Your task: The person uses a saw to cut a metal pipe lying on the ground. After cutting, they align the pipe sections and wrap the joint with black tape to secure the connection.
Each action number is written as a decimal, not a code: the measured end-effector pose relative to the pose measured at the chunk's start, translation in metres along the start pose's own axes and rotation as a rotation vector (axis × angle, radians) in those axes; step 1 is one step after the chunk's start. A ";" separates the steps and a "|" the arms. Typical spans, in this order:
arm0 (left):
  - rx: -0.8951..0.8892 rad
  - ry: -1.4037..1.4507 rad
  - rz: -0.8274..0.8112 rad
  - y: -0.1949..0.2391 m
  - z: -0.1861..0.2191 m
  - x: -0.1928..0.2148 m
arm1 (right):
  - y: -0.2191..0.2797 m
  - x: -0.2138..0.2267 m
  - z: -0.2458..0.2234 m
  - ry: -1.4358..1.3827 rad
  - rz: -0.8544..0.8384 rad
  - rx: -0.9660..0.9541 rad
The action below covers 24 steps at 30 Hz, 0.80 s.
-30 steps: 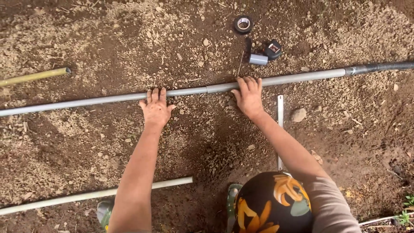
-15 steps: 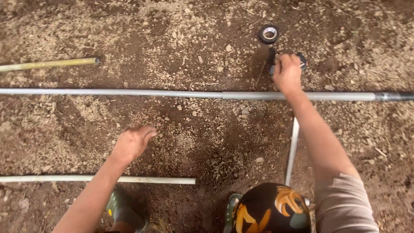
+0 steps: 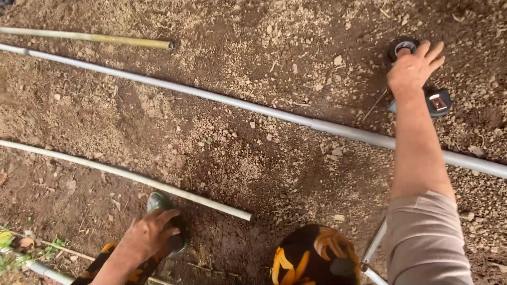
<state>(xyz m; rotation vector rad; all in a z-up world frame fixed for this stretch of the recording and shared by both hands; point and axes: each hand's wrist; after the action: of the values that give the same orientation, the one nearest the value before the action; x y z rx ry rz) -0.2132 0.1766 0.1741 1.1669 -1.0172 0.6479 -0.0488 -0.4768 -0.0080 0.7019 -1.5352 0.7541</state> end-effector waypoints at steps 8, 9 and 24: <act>0.120 0.022 -0.036 0.055 0.021 0.061 | 0.001 0.013 0.051 -0.969 0.340 -0.048; 0.059 -0.006 -0.021 0.056 0.019 0.065 | 0.007 0.030 0.056 -1.107 0.286 -0.152; -0.533 -0.038 -0.039 -0.006 0.145 0.106 | 0.246 0.195 0.012 -1.208 -0.197 -0.401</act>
<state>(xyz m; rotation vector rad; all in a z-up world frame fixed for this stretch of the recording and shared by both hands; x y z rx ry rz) -0.2068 0.0286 0.2748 0.7288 -1.1093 0.2933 -0.2691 -0.3400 0.1690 1.0483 -2.5295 -0.2509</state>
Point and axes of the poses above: each hand's wrist, its own y-axis away from the middle knuckle, its own x-axis out of the back of the hand, z = x × y, and after that the axes turned 14 degrees about z, right-handed
